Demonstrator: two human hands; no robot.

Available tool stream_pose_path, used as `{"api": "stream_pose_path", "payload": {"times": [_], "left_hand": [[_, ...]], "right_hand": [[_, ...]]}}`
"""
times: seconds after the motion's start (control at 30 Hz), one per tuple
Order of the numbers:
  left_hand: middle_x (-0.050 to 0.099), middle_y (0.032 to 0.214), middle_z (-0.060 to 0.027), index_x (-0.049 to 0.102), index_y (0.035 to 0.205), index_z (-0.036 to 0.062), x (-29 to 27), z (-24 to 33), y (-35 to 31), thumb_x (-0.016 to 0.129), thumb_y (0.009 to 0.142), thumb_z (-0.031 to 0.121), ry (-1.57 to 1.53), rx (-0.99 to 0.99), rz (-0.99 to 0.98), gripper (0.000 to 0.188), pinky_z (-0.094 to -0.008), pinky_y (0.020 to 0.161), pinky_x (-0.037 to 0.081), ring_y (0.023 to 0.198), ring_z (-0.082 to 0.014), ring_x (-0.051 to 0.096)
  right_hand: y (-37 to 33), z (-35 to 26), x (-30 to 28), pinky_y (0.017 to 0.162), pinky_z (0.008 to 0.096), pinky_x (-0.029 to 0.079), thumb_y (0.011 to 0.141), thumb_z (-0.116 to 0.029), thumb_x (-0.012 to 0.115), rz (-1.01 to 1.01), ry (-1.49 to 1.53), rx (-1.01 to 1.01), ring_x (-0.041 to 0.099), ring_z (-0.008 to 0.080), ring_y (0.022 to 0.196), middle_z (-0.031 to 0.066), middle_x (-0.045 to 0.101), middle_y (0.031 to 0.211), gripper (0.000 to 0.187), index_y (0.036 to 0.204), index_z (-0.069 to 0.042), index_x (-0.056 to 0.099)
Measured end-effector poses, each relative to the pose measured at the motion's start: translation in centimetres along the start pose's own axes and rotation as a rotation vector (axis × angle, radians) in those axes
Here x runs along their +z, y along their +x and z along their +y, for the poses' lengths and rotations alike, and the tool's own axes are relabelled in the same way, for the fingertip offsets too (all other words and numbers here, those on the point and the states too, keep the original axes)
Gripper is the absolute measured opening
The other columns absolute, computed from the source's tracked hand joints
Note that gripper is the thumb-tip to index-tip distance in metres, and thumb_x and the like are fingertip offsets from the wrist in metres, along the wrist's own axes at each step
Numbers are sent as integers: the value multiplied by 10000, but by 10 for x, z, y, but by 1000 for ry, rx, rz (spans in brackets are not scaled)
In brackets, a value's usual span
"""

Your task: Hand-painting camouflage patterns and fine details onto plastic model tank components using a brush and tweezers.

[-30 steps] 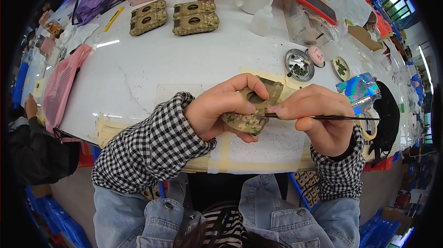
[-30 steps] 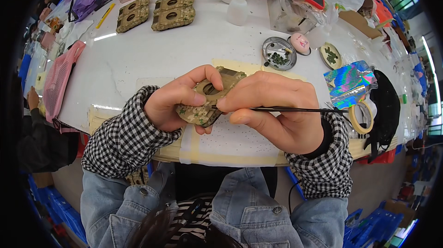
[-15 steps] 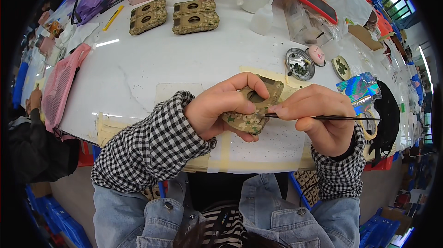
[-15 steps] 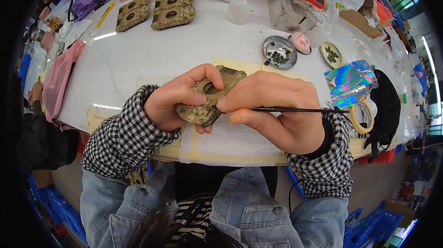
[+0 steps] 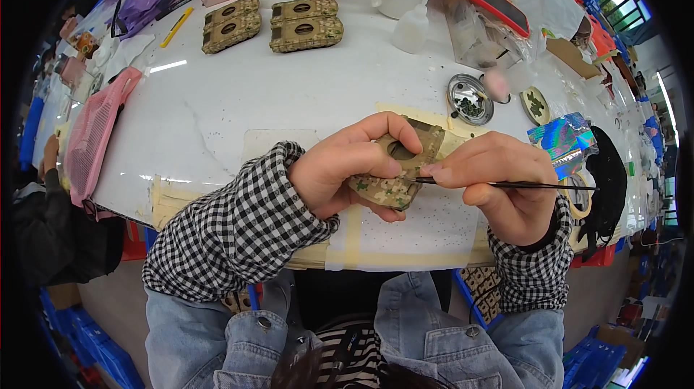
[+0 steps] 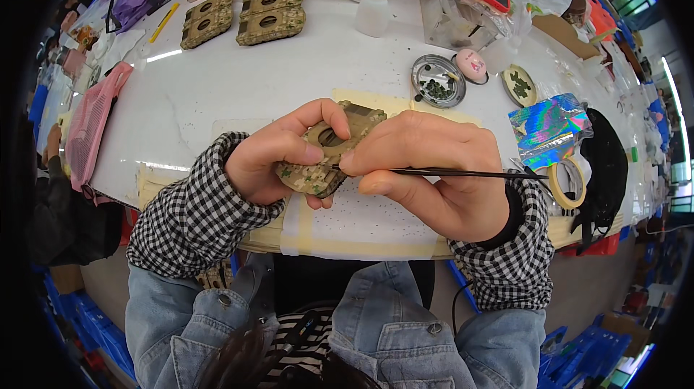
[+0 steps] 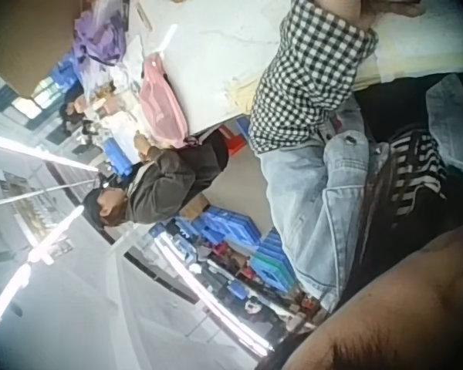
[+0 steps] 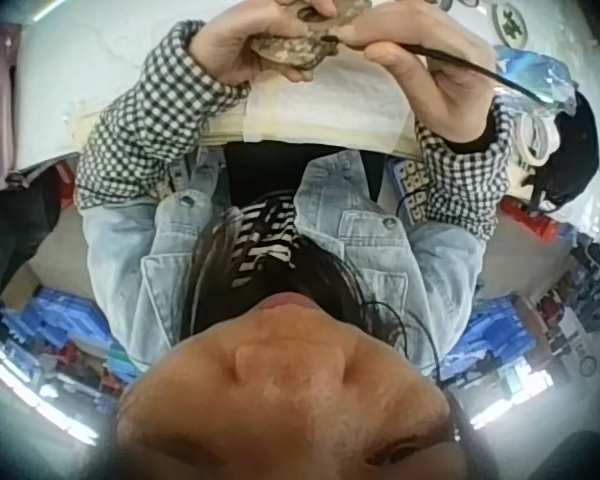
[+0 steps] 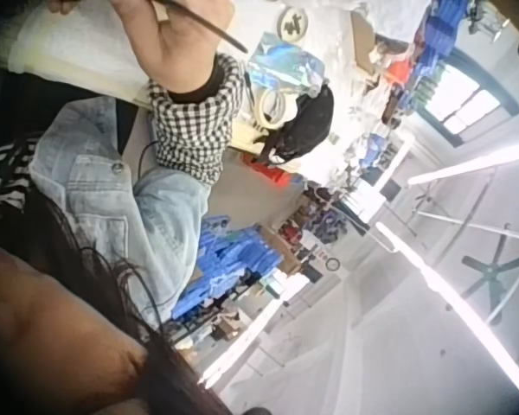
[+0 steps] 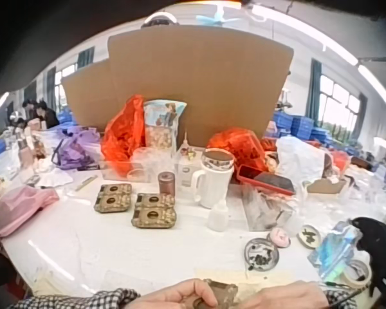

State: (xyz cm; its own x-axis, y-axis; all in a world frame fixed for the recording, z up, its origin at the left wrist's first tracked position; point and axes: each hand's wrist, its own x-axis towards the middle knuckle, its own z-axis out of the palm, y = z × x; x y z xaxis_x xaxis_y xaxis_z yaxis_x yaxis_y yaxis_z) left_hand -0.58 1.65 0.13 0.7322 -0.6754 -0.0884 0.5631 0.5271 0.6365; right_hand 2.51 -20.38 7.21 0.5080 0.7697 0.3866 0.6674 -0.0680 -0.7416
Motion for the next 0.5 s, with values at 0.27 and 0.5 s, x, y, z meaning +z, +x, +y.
{"api": "stream_pose_path", "payload": {"times": [0.27,0.5], "left_hand": [[523,1055,-109,446,1107,62,1,1,0,518,818,81,15,-1,25,298,-375,700,590,842,-205,610],[521,1063,-109,446,1106,62,0,-1,0,517,818,79,-4,9,5,297,-376,699,591,844,-204,610]], "right_hand": [[0,2,0,741,318,501,795,-71,695,17,21,-11,643,235,813,102,685,882,152,913,23,676],[-1,1,1,740,319,500,792,-73,697,14,5,1,648,239,814,109,684,876,148,898,27,672]]}}
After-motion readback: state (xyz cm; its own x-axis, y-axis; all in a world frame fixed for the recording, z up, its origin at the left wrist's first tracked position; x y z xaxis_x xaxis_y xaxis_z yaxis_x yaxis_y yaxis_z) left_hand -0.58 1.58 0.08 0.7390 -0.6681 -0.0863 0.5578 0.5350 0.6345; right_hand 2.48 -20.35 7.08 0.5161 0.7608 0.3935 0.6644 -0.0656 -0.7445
